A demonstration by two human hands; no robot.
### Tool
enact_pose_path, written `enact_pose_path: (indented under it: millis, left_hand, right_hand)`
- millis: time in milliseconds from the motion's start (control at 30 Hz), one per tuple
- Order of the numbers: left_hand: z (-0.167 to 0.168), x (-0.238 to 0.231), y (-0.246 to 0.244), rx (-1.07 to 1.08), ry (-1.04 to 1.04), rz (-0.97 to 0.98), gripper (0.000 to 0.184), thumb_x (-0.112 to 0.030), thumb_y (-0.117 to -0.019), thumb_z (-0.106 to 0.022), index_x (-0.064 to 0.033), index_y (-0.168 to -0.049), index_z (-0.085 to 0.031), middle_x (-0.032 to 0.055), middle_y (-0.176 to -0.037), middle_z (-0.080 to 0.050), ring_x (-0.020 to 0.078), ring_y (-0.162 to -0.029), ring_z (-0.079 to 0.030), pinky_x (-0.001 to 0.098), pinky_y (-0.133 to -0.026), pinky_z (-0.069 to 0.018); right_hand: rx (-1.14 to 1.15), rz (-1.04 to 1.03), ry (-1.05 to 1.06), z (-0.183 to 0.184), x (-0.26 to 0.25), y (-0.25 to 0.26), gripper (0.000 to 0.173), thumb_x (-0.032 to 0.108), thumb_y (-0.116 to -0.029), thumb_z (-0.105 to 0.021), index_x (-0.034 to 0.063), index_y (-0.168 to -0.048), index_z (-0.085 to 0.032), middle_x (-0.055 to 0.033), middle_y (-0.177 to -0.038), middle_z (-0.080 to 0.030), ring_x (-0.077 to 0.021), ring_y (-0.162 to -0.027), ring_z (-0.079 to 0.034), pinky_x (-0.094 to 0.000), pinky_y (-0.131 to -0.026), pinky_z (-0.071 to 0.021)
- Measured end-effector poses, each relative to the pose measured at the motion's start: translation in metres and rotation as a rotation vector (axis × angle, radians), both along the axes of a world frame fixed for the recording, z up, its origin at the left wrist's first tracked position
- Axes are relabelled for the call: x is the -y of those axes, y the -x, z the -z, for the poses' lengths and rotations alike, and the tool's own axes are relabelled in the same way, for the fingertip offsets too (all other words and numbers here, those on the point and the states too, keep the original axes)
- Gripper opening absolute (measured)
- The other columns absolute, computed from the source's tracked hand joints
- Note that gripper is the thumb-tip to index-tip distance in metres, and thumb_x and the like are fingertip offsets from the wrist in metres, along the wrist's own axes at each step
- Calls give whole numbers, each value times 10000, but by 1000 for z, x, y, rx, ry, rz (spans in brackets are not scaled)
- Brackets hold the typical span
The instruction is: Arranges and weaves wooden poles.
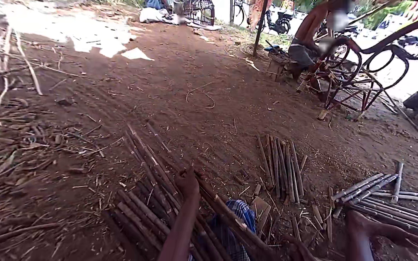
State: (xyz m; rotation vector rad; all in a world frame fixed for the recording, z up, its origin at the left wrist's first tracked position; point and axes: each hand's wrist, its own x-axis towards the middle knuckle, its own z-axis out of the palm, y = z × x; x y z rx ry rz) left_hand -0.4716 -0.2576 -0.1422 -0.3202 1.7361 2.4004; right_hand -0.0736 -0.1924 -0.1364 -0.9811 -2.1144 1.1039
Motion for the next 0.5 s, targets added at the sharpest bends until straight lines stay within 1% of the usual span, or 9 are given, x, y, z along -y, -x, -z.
enact_pose_path:
  millis: [67, 100, 133, 167, 200, 267, 367, 433, 500]
  left_hand:
    - [-1, 3, 3, 15, 27, -11, 352, -248, -1027, -651, 16, -1202, -498, 80, -723, -657, 181, -554, -689, 342, -560, -631]
    - [-2, 4, 5, 24, 33, -19, 356, -251, -1017, -667, 17, -1185, -505, 75, -709, -656, 180, -547, -689, 342, -553, -631]
    - [-2, 5, 6, 25, 35, -27, 360, -256, -1008, -682, 17, -1169, -511, 74, -698, -661, 181, -543, -691, 341, -545, -630]
    - [-1, 5, 5, 21, 27, -35, 363, -258, -1001, -692, 14, -1158, -512, 75, -703, -666, 186, -549, -696, 342, -547, -632]
    - [0, 4, 4, 13, 14, -38, 364, -265, -1005, -686, 13, -1164, -511, 80, -722, -674, 193, -567, -705, 346, -556, -637]
    - [0, 3, -4, -22, -17, -3, 326, -270, -1055, -601, -2, -1194, -478, 87, -799, -700, 203, -648, -735, 348, -627, -651]
    - [4, 5, -10, -79, -37, 27, 303, -269, -1097, -503, 8, -1213, -467, 108, -871, -732, 221, -732, -763, 364, -719, -663]
    - [8, 7, -6, -71, -16, 0, 325, -299, -1095, -507, 16, -1174, -508, 106, -842, -745, 221, -704, -766, 360, -693, -664]
    - [14, 7, -1, -53, 0, -29, 356, -328, -1083, -532, 20, -1157, -522, 104, -816, -745, 225, -673, -762, 364, -662, -665]
  right_hand:
    - [-86, 0, 134, -6, -1, 2, 399, 59, -1068, -426, -15, -1446, -533, -55, -851, -661, -128, -686, -637, -295, -634, -578]
    - [-119, -1, 192, -8, 0, 4, 422, 42, -1057, -449, -34, -1471, -461, -65, -850, -673, -148, -688, -657, -304, -627, -591]
    - [-135, 6, 238, -9, 1, 5, 414, 30, -1044, -477, -44, -1447, -422, -74, -846, -684, -168, -691, -674, -315, -623, -600]
    - [-131, 11, 257, -8, 1, 5, 374, 25, -1028, -499, -48, -1392, -449, -76, -844, -695, -175, -690, -684, -316, -620, -602]
    - [-114, 14, 252, -6, 0, 4, 315, 32, -1016, -521, -39, -1323, -532, -69, -845, -709, -172, -685, -689, -314, -614, -604]
    - [-53, -3, 231, 1, -4, -2, 256, 59, -1002, -538, 10, -1227, -651, -40, -836, -712, -151, -671, -672, -300, -604, -586]
    - [-7, -5, 227, 4, -7, -13, 290, 73, -1008, -498, 36, -1241, -668, -38, -833, -718, -146, -698, -686, -304, -637, -594]
    - [-12, -2, 214, 4, -5, -21, 293, 65, -1003, -495, 28, -1248, -651, -37, -822, -714, -147, -696, -689, -308, -634, -597]
    - [-26, 4, 210, 3, -2, -27, 255, 60, -987, -530, 28, -1202, -663, -35, -820, -724, -149, -693, -695, -309, -634, -600]
